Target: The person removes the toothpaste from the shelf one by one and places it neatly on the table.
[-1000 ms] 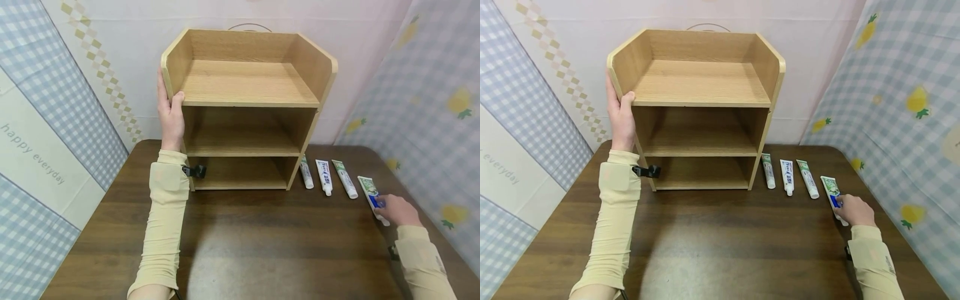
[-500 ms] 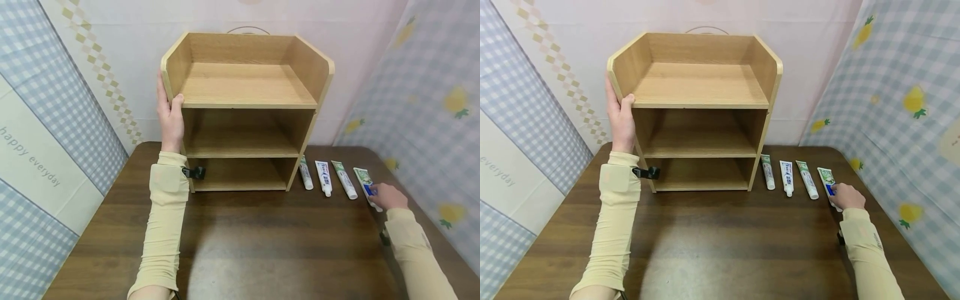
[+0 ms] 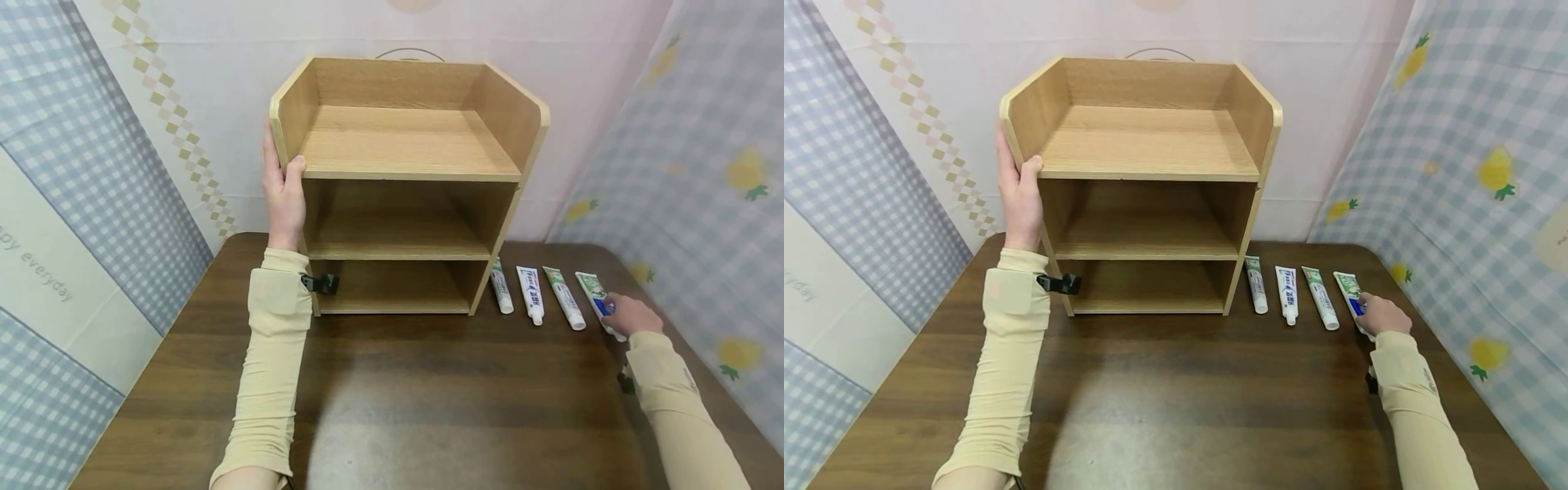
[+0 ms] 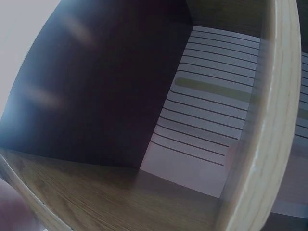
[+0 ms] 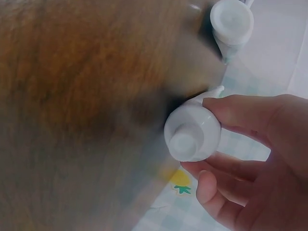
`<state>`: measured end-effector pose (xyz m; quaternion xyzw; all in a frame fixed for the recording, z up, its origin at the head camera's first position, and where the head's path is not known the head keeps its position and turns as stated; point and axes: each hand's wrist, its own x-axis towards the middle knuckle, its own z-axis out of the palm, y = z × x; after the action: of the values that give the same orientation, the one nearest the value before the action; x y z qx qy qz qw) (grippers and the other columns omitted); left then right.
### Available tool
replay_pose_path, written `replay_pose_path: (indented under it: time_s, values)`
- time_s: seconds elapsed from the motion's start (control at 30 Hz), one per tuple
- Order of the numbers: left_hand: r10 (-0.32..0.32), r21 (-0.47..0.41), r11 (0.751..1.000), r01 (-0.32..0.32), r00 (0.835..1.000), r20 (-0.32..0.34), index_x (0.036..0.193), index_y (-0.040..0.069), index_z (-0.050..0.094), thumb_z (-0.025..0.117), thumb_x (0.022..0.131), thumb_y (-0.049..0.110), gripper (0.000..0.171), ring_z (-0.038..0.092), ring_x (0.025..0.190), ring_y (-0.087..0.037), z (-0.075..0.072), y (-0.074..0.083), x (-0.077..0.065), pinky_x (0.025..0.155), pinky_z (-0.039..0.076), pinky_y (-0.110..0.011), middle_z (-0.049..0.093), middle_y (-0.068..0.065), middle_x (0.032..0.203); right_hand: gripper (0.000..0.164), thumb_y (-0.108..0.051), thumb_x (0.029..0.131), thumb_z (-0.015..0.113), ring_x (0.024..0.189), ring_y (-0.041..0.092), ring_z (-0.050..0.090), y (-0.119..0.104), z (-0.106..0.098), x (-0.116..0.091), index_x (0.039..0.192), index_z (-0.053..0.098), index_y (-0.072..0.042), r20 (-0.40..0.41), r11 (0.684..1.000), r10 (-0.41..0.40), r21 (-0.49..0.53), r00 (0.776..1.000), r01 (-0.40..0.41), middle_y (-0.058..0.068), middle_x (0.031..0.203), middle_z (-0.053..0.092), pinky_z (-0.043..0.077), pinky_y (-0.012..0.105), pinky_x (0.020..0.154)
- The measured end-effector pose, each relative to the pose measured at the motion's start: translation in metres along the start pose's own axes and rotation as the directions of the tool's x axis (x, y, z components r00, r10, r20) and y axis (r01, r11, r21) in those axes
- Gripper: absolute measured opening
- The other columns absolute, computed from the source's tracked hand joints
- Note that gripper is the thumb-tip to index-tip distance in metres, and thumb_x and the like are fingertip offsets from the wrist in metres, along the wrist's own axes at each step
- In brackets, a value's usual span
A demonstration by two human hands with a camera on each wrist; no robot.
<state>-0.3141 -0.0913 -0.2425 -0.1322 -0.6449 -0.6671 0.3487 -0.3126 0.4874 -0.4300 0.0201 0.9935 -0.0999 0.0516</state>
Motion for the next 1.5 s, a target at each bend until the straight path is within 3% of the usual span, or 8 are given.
replay_pose_path:
  time_s: [0.6, 0.97, 1.3, 1.4, 1.5]
  values:
    - [0.011, -0.010, 1.000, -0.011, 1.000, -0.014, 0.156, 0.007, 0.016, 0.039, 0.091, 0.001, 0.069, 0.026, 0.143, -0.006, 0.000, 0.002, 0.001, 0.114, 0.023, -0.016, 0.018, -0.007, 0.163, 0.050, -0.020, 0.085, 0.056, 0.090, 0.053, 0.057, 0.001, 0.010, 0.002, 0.126, 0.041, 0.005, -0.052, 1.000, -0.017, -0.018, 0.999, 0.016, 0.045, 0.110, 0.051, 0.047, 0.053, 0.058]
    - [0.019, -0.001, 1.000, -0.019, 0.999, -0.025, 0.155, 0.005, 0.016, 0.039, 0.092, 0.001, 0.068, 0.025, 0.143, -0.007, -0.004, 0.000, 0.001, 0.114, 0.022, -0.016, 0.019, -0.009, 0.162, 0.054, -0.021, 0.088, 0.054, 0.096, 0.059, 0.051, -0.005, 0.015, -0.002, 0.133, 0.034, 0.004, -0.034, 1.000, 0.016, -0.004, 0.999, -0.016, 0.048, 0.112, 0.043, 0.047, 0.059, 0.061]
    - [0.024, 0.007, 1.000, -0.023, 1.000, -0.019, 0.155, 0.004, 0.015, 0.038, 0.092, 0.000, 0.068, 0.023, 0.144, -0.005, -0.007, 0.003, 0.002, 0.115, 0.020, -0.015, 0.016, -0.008, 0.163, 0.054, -0.022, 0.088, 0.055, 0.091, 0.055, 0.055, -0.002, 0.010, 0.006, 0.130, 0.035, 0.005, -0.004, 1.000, -0.019, 0.008, 1.000, 0.019, 0.047, 0.113, 0.048, 0.047, 0.054, 0.059]
    - [-0.001, 0.023, 1.000, 0.001, 1.000, -0.002, 0.156, 0.008, 0.014, 0.038, 0.094, 0.003, 0.067, 0.025, 0.143, -0.006, -0.008, 0.002, 0.002, 0.114, 0.023, -0.017, 0.016, -0.006, 0.163, 0.051, -0.026, 0.092, 0.053, 0.086, 0.048, 0.057, 0.000, 0.004, 0.006, 0.128, 0.036, 0.006, 0.011, 0.999, -0.046, 0.012, 0.999, 0.046, 0.042, 0.108, 0.053, 0.046, 0.052, 0.060]
    - [-0.016, 0.111, 0.994, 0.015, 1.000, 0.013, 0.157, 0.017, 0.016, 0.040, 0.097, 0.009, 0.065, 0.034, 0.137, -0.011, -0.014, -0.003, 0.001, 0.109, 0.032, -0.025, 0.022, -0.006, 0.160, 0.053, -0.033, 0.098, 0.046, 0.090, 0.052, 0.055, -0.004, 0.000, 0.002, 0.132, 0.036, 0.006, -0.001, 0.998, -0.054, 0.011, 0.999, 0.054, 0.043, 0.110, 0.049, 0.047, 0.055, 0.062]
